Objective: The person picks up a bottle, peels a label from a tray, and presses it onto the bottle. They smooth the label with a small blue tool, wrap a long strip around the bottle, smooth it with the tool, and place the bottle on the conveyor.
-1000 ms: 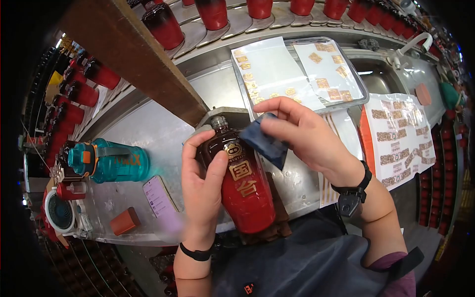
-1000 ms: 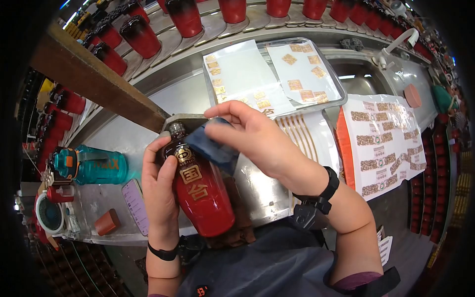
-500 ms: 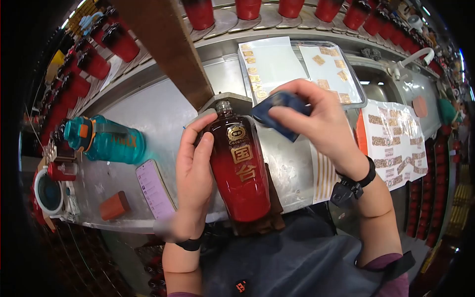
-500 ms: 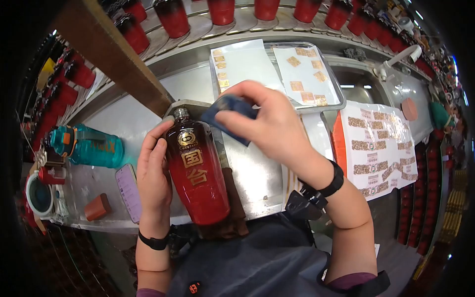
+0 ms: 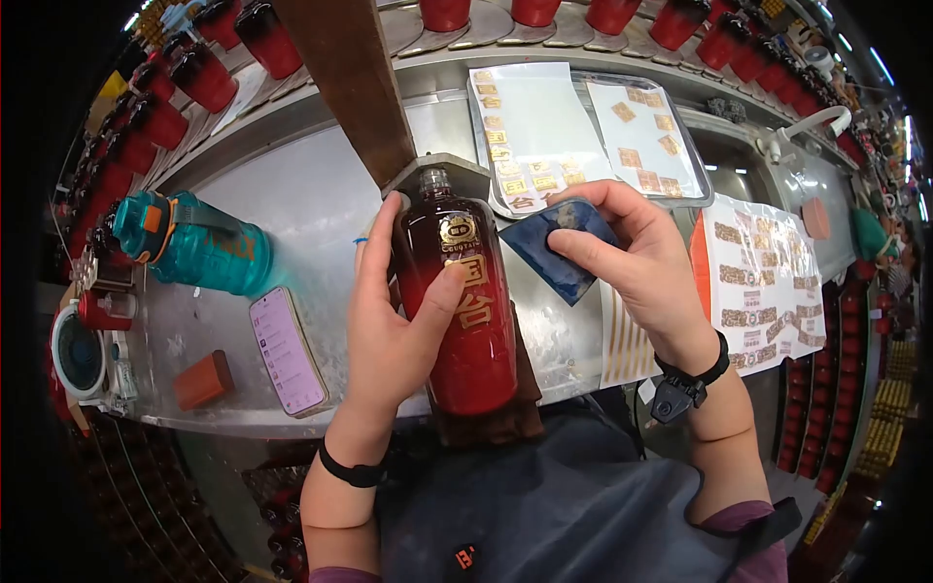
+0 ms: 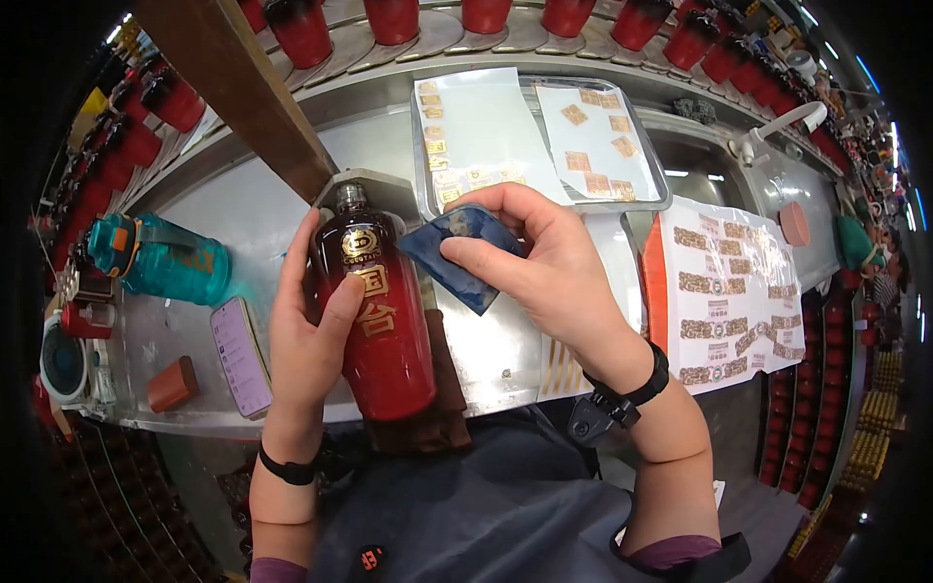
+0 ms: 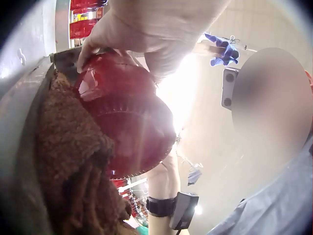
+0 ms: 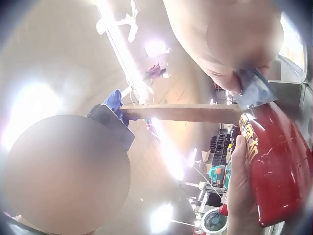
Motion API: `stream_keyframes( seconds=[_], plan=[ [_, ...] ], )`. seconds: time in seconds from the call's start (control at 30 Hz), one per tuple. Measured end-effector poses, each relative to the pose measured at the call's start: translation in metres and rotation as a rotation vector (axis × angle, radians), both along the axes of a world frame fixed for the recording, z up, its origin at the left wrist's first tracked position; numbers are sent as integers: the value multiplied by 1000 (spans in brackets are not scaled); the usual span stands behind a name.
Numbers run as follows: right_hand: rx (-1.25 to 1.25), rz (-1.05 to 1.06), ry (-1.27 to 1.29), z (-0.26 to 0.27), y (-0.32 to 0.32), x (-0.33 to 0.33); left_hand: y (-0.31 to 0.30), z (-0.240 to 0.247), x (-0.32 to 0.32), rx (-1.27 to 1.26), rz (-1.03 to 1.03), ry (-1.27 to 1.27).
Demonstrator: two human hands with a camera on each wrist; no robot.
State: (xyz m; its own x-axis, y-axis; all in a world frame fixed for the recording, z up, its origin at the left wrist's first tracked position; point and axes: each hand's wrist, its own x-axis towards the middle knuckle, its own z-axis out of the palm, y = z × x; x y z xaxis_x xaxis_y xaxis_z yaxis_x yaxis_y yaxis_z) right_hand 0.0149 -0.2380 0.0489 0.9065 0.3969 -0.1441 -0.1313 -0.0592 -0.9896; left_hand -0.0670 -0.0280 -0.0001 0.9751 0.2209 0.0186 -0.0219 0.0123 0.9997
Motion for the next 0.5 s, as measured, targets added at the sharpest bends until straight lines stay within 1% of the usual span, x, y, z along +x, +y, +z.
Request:
stream_keyframes(
  seconds=[0.13,0.2,0.23,0.3,0.33,0.4,0.43,0.5],
  plan=[
    [40,10,66,-12,-7,-3,2,-3,-2,5,-11,-7],
    [72,19,95,-18,-11,-5,0,-2,-6,87,-3,-27],
    [86,26,142,-20,-12,-7,-1,0,-9,89,-10,-25],
    [101,40,203,-24,-16,-11,-4,7,-17,262,-56,30],
    [108,31,209,-26,-17,-12,-5,10,-17,267,-65,35],
    [126,21,233,-28,-18,-15,-7,13,-17,101,-72,88],
    [134,11,237,-28,-18,-16,-8,13,-16,107,-82,92],
    [151,16,260,-28,-18,-16,-10,12,-15,38,-60,44]
  ],
)
